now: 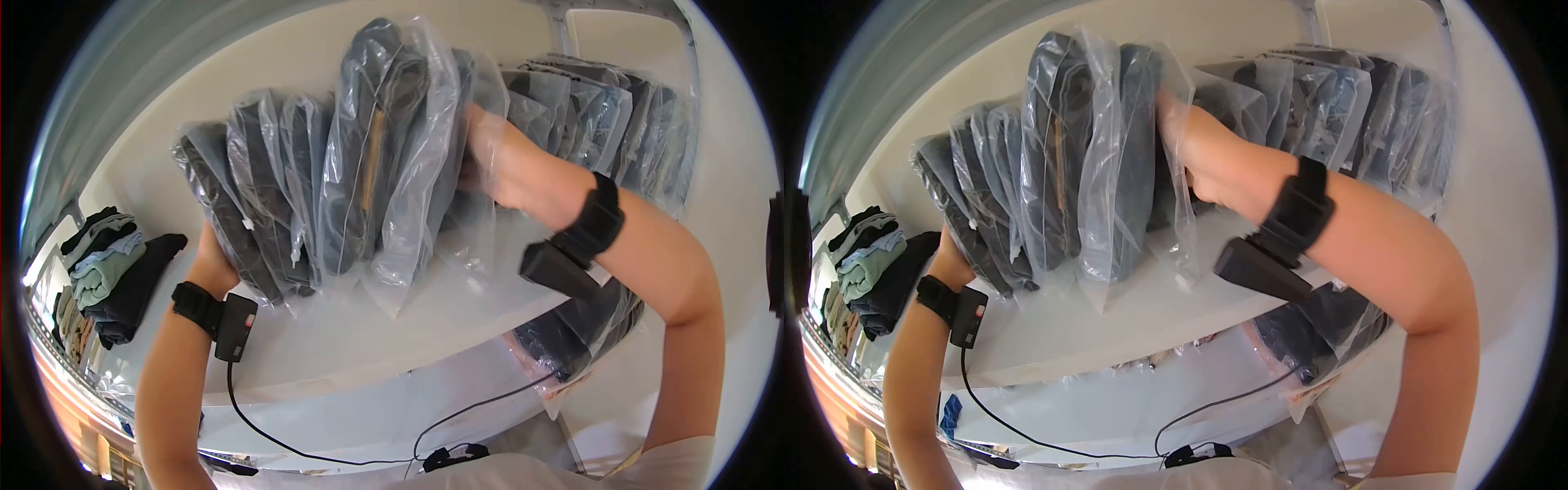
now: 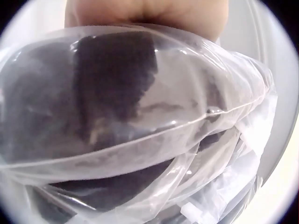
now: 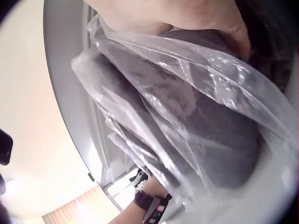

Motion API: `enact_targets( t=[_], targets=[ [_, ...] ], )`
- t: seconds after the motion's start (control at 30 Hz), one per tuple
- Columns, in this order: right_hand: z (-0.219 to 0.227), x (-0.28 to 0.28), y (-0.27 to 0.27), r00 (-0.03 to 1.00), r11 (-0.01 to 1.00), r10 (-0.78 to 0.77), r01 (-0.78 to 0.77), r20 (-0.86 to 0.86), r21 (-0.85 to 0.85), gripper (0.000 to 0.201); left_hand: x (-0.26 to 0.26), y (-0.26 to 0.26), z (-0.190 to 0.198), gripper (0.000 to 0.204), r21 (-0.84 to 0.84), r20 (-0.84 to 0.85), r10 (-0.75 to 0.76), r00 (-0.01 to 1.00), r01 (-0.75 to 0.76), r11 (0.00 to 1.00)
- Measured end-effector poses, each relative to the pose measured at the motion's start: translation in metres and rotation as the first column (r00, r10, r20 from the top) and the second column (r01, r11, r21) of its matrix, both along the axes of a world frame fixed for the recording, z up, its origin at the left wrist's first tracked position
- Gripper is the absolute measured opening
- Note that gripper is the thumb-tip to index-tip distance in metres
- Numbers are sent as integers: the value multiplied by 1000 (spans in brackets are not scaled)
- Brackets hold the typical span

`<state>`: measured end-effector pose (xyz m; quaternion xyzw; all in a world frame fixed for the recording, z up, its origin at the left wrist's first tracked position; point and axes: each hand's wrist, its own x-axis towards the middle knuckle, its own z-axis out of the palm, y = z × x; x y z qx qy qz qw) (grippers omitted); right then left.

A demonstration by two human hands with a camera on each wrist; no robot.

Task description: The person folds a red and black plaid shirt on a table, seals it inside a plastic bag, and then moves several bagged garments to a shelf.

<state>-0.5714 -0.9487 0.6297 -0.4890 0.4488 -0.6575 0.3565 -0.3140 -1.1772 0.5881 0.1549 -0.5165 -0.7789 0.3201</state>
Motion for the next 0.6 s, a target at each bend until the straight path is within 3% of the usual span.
enact_targets(
  t=[0.03,0.07,0.13,0.2,0.3,0.33,0.37,0.4,0.43,0.47,0.5,0.53,0.6],
  targets=[
    [-6,6,12,995,989,-96,92,24,116,47,1,0,-1,63,-7,-14,-5,1000,5,1000],
    [-14,8,12,994,988,-102,98,26,123,47,0,1,-1,63,-16,-33,-11,999,10,1000],
    [-35,13,7,939,980,188,-161,287,-117,49,0,3,-6,62,15,-4,-20,1000,20,1000],
    [-43,11,-13,927,959,251,-198,278,-205,63,3,-6,-4,60,-56,16,23,1000,-22,998],
    [-42,14,-1,955,978,158,-117,251,-171,63,1,1,-3,59,-127,24,49,999,-46,991],
    [-35,13,9,974,999,48,-50,223,4,52,0,4,-2,59,-176,18,80,997,-76,981],
    [-30,12,18,983,983,-56,24,175,180,41,1,2,-1,58,-43,1,73,997,-73,996],
    [-25,8,24,984,984,-58,28,168,177,41,2,1,0,58,-45,-6,70,997,-71,997],
    [-19,1,29,729,924,-249,375,-638,68,30,2,0,-1,58,-75,5,73,997,-73,995],
    [-14,-8,32,-73,827,-260,498,-963,-261,20,3,0,-3,58,-103,19,76,997,-74,992],
    [-30,-31,16,-299,649,-637,289,-711,-704,12,3,-1,-4,58,-96,23,72,997,-70,993],
    [-28,-38,14,-298,653,-631,293,-716,-698,12,4,-1,-3,58,-70,38,77,996,-74,995],
    [-27,-48,10,-647,415,-669,85,-367,-906,15,3,0,-1,58,-46,48,81,996,-79,996]
  ],
)
